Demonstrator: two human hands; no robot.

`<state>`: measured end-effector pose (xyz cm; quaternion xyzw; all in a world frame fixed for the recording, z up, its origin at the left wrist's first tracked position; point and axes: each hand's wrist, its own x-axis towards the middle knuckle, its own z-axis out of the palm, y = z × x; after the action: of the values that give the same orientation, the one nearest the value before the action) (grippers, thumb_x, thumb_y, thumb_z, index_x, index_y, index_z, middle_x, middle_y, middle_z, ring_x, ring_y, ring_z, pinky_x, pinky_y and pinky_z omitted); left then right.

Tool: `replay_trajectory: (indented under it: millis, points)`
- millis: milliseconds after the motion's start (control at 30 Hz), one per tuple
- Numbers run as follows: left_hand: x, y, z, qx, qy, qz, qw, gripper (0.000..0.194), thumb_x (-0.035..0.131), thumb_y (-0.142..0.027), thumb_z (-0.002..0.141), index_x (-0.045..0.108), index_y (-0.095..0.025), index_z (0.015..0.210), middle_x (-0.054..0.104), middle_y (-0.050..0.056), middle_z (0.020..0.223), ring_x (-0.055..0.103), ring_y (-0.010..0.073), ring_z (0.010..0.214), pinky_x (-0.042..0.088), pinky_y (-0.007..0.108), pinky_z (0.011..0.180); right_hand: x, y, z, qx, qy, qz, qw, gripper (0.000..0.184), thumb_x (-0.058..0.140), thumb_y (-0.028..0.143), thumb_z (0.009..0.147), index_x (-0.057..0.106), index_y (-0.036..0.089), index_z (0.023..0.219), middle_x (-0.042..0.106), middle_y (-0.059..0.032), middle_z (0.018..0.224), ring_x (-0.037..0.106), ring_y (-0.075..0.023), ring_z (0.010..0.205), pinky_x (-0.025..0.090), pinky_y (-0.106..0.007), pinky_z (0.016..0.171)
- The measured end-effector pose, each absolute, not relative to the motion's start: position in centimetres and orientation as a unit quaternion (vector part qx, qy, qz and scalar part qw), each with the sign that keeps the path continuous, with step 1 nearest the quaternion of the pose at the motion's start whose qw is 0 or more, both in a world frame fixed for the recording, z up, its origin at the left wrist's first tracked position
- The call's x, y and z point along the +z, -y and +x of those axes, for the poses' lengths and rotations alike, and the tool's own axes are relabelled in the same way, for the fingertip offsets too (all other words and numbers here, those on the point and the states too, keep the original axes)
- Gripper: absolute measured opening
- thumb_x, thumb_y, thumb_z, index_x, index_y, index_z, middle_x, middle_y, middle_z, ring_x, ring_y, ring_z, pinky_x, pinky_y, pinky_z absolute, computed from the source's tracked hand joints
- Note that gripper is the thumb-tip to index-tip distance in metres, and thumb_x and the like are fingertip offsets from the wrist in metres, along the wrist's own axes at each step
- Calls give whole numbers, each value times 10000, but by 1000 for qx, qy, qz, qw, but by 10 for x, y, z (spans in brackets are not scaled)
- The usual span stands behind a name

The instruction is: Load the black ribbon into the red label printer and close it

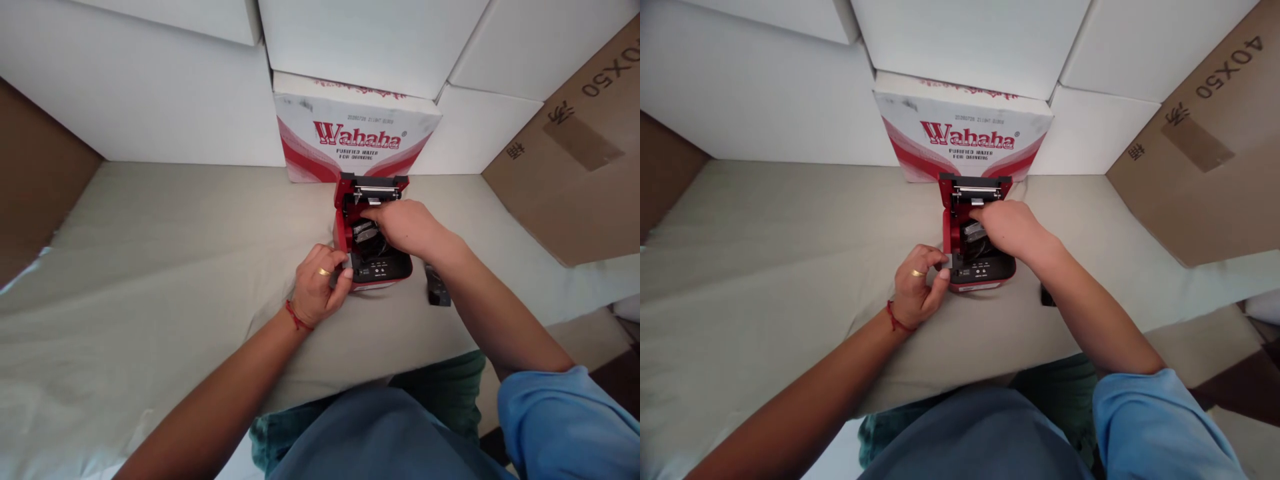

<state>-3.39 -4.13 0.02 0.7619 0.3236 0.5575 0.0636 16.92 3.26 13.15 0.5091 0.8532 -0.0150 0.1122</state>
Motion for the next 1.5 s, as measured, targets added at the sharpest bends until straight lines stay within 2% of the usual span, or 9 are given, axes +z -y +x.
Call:
replay_trajectory:
  millis: [167, 367, 467, 700, 867, 1033, 1200, 1333, 1500]
  points:
    - [-1, 41, -33, 567, -314, 759, 65, 110, 554, -225, 1064, 621, -218, 1152, 671, 36, 873, 580, 203, 777, 500, 346, 715, 131, -32, 164, -19, -842, 526, 118, 594, 549, 111, 966, 746, 339, 1477, 849, -92, 1296, 780, -309, 1056, 491, -369, 774]
    - [-2, 40, -33, 564, -320, 758, 70, 117, 557, -226, 1057, 621, -223, 1155, 661, 27, 861, 575, 202, 764, 492, 339, 713, 134, -32, 161, 3, -835, 536, 124, 508, 508, 166, 1014, 777, 320, 1416, 863, -120, 1198, 794, -338, 1035, 455, -381, 720]
    - [-1, 41, -32, 568, -317, 757, 69, 111, 563, -209, 1049, 614, -223, 1147, 651, 25, 853, 570, 200, 761, 492, 334, 708, 132, -32, 164, 4, -846, 520, 120, 537, 529, 143, 986, 763, 329, 1432, 855, -103, 1273, 798, -340, 1066, 462, -379, 723]
    - [0, 42, -32, 568, -323, 754, 69, 103, 558, -216, 1052, 606, -221, 1143, 651, 20, 844, 573, 194, 747, 504, 330, 697, 123, -27, 174, -18, -855, 515, 63, 528, 514, 90, 980, 781, 272, 1398, 800, -88, 1446, 781, -320, 1196, 539, -379, 841]
    - [-1, 42, -32, 561, -330, 756, 71, 98, 548, -229, 1055, 604, -220, 1136, 647, 20, 831, 583, 190, 738, 510, 326, 687, 135, -13, 171, -56, -857, 513, 10, 509, 488, 59, 996, 797, 227, 1364, 826, -84, 1382, 776, -275, 1225, 556, -362, 969]
    - [-2, 41, -32, 565, -327, 755, 67, 101, 552, -223, 1054, 600, -221, 1142, 627, 15, 828, 579, 186, 732, 506, 320, 684, 139, -9, 144, 6, -850, 520, 87, 373, 483, 153, 1067, 816, 211, 1225, 848, -124, 1261, 801, -311, 1061, 533, -382, 765]
    - [-2, 41, -33, 562, -323, 758, 76, 113, 547, -234, 1055, 607, -225, 1150, 635, 12, 823, 583, 185, 724, 501, 319, 682, 139, -20, 127, 28, -824, 534, 189, 432, 432, 77, 1052, 790, 157, 1281, 825, -184, 1286, 789, -324, 1078, 527, -399, 754]
    - [-2, 41, -32, 566, -322, 755, 73, 108, 553, -229, 1057, 604, -223, 1151, 628, 7, 813, 578, 182, 718, 497, 316, 678, 137, -25, 123, 43, -832, 519, 190, 438, 420, 97, 1072, 787, 147, 1305, 798, -199, 1343, 776, -329, 1111, 523, -398, 767]
    - [-2, 41, -31, 562, -325, 757, 74, 119, 553, -231, 1059, 604, -223, 1166, 651, 13, 829, 582, 184, 721, 495, 322, 685, 135, -27, 133, 45, -841, 509, 177, 408, 424, 137, 1094, 786, 184, 1277, 811, -176, 1309, 780, -328, 1070, 496, -390, 756]
